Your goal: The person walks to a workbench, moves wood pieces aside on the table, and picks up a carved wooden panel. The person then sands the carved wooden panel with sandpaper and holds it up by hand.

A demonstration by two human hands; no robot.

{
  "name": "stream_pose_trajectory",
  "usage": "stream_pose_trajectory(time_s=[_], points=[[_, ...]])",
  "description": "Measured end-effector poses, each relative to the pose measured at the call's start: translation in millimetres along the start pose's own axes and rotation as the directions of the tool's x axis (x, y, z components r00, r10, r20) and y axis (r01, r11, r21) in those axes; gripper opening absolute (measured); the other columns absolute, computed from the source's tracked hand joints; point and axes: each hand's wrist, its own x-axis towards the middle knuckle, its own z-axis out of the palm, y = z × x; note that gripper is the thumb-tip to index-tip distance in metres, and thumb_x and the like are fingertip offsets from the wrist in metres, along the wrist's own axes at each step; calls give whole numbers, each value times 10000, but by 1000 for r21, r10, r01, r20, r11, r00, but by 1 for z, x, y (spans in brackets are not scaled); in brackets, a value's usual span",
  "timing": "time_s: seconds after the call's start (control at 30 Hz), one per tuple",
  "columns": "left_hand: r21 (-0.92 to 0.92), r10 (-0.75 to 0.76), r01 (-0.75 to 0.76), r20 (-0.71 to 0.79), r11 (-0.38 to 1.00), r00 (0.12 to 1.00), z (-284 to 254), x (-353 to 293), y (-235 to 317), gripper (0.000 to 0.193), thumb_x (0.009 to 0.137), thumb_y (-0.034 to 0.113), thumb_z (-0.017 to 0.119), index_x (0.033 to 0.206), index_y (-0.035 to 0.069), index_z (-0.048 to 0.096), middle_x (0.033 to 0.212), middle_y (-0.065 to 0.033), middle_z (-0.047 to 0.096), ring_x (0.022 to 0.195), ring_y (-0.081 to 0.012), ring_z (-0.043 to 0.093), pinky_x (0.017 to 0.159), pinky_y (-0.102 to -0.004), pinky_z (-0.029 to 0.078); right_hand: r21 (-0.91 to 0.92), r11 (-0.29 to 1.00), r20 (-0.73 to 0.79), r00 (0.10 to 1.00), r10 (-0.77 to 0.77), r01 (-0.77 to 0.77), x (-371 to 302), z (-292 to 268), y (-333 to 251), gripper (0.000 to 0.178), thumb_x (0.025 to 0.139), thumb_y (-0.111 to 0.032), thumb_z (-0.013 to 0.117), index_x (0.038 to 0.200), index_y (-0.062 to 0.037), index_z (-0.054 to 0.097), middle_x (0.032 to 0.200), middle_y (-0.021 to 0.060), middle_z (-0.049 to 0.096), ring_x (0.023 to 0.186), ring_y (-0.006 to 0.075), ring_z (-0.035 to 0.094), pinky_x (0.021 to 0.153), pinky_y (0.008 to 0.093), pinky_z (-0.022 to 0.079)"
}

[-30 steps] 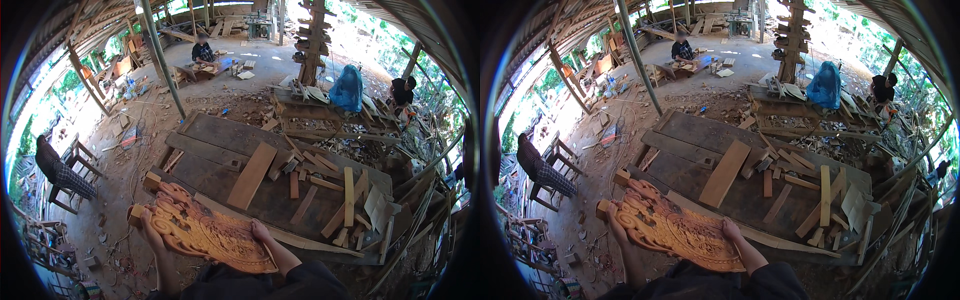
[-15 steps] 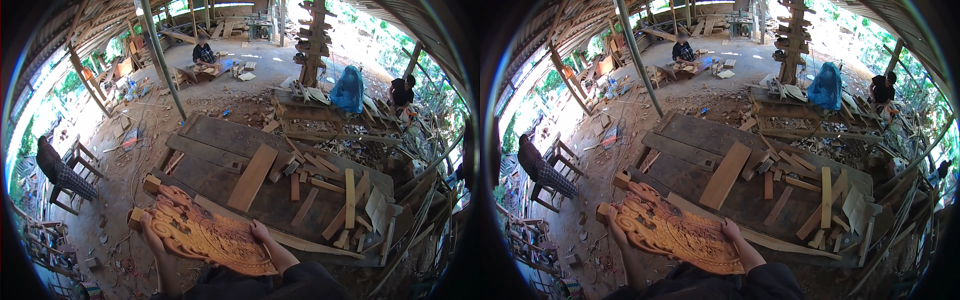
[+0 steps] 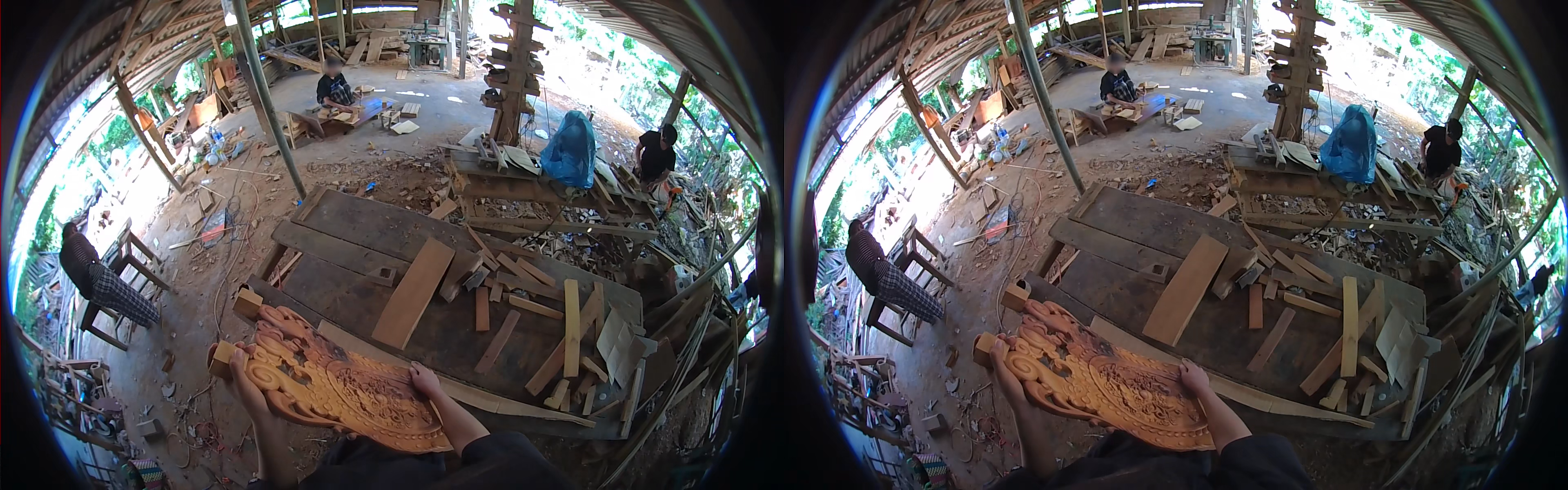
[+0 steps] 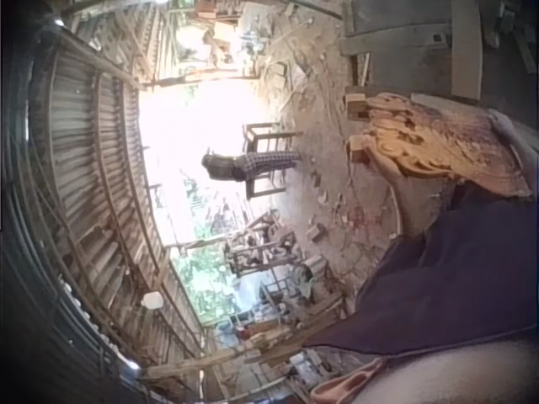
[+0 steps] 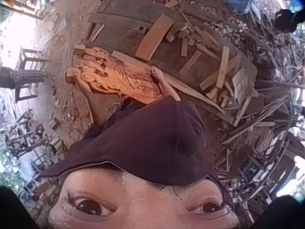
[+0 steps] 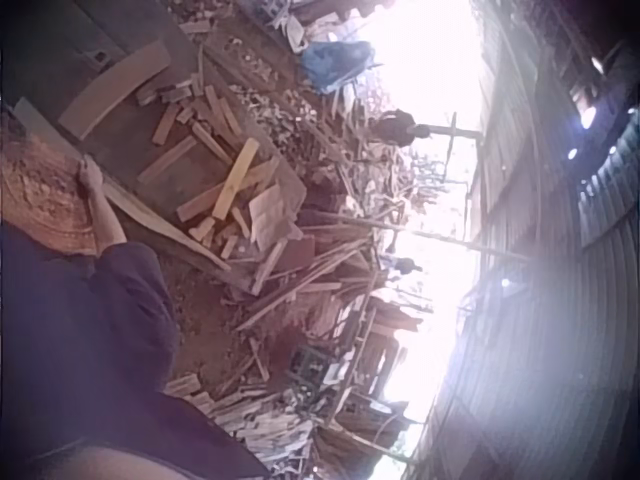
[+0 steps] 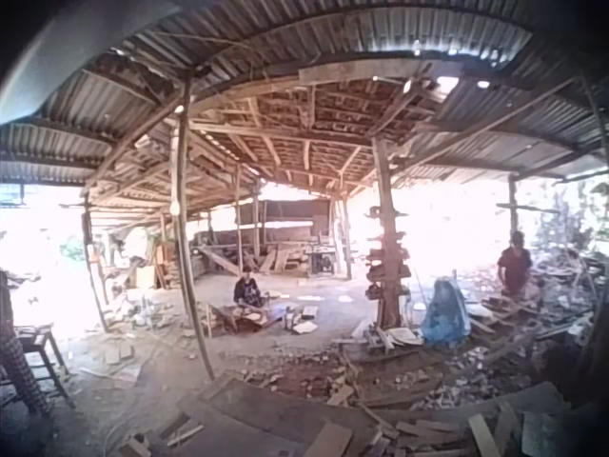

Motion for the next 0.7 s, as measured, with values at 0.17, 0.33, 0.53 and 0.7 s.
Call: stream_pose_trajectory(time_s=[0.17, 0.33, 0.53, 0.7], points=[[-2, -6, 6, 19, 1000, 1000, 3, -1, 2, 246, 906, 199, 584, 1054, 33, 480, 902, -44, 531, 864, -147, 547, 805, -309, 479, 56, 998, 17, 999, 40, -40, 0, 2, 5, 486, 971, -374, 392, 1351, -90, 500, 1404, 113, 482, 1308, 287, 434, 1103, 359, 323], [-10, 5, -5, 18, 1000, 1000, 5, 2, 0, 237, 899, 186, 591, 1042, 33, 480, 893, -44, 528, 852, -143, 547, 795, -304, 481, 96, 995, 50, 998, -30, 25, 0, 3, 10, 495, 974, -369, 386, 1362, -79, 483, 1425, 118, 459, 1329, 275, 413, 1111, 354, 311], [-20, 12, -11, 30, 1000, 999, 7, 4, -1, 235, 896, 180, 593, 1039, 30, 483, 894, -43, 527, 853, -142, 548, 793, -301, 483, 82, 995, 55, 997, -55, 51, 2, 7, 16, 505, 971, -401, 362, 1383, -128, 463, 1432, 108, 450, 1295, 325, 439, 1092, 398, 333], [-6, 26, -26, 21, 1000, 999, 9, 4, -2, 245, 894, 182, 594, 1048, 27, 483, 904, -45, 529, 858, -145, 551, 796, -301, 483, 91, 994, 60, 996, -73, 67, 1, 7, 18, 508, 973, -400, 365, 1386, -120, 459, 1439, 107, 444, 1306, 320, 428, 1095, 392, 328]])
